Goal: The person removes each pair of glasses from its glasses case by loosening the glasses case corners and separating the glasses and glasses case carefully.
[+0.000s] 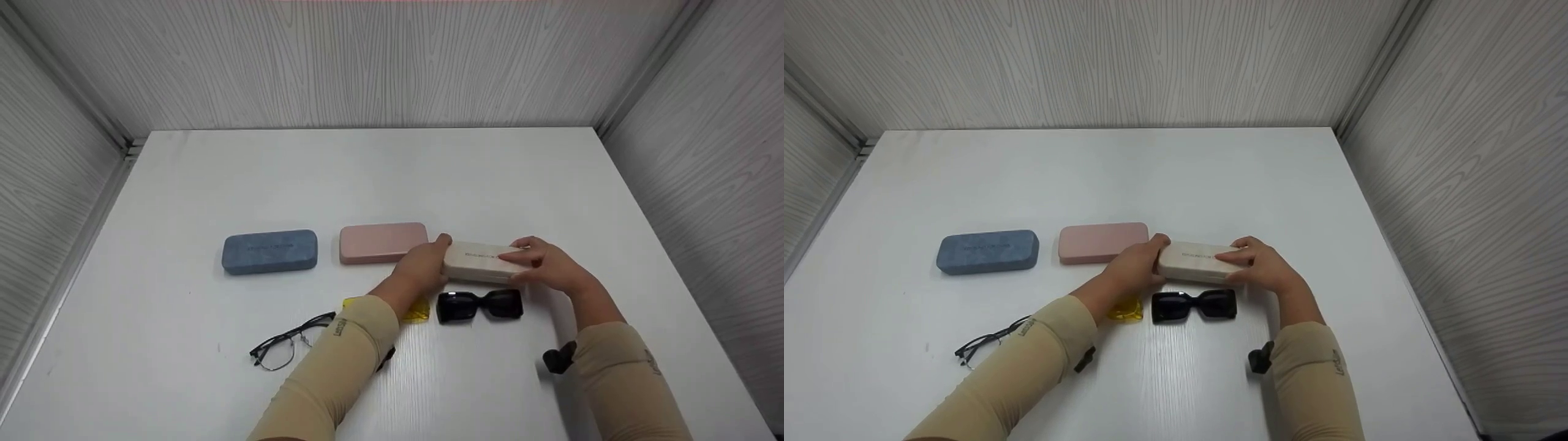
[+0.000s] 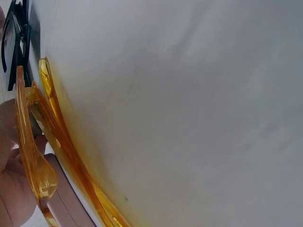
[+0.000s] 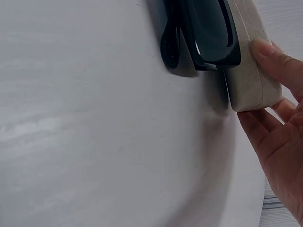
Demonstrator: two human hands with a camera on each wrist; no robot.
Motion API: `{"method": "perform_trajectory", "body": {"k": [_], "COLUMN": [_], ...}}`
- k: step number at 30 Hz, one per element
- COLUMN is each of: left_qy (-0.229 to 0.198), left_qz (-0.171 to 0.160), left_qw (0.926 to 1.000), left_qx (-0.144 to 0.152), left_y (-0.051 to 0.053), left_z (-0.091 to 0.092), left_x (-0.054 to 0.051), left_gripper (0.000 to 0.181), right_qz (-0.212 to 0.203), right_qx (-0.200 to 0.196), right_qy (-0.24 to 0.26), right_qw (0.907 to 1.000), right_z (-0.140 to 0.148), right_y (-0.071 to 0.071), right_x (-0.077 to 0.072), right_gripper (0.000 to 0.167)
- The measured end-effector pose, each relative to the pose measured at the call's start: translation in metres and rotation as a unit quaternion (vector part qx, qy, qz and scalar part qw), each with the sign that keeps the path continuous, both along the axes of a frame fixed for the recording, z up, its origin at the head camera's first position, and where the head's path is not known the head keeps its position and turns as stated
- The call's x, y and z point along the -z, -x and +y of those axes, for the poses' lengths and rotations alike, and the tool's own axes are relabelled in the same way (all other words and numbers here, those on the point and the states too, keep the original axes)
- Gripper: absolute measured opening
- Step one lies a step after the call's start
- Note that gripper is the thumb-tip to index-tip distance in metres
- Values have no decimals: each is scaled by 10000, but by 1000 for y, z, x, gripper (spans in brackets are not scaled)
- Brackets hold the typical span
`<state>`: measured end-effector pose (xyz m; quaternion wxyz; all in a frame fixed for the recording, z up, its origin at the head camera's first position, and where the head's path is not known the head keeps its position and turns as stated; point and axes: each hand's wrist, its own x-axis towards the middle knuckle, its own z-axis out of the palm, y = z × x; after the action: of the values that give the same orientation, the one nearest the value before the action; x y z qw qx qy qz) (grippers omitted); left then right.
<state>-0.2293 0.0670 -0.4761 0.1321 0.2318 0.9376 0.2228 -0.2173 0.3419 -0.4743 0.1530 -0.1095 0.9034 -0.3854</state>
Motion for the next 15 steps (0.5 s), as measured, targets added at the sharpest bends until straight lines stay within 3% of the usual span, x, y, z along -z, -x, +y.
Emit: {"method": "perform_trajectory", "body": {"k": [9, 15], "left_qy": [-172, -120], "left_qz": [-62, -79], "left_qw": [9998, 9998], "left_qx": [48, 118], "left_y": [-1, -1], "left_z": [1, 2], "left_x": [-1, -5], "left_gripper": [71, 73], "right_qz": [164, 372], "right_qx": [-134, -250], "right_qy": [-30, -384], "right_qw": [9998, 9983], "right_z": [2, 2], "right_y": [-2, -2], "right_x": [-3, -5], "right_gripper": [57, 64]}}
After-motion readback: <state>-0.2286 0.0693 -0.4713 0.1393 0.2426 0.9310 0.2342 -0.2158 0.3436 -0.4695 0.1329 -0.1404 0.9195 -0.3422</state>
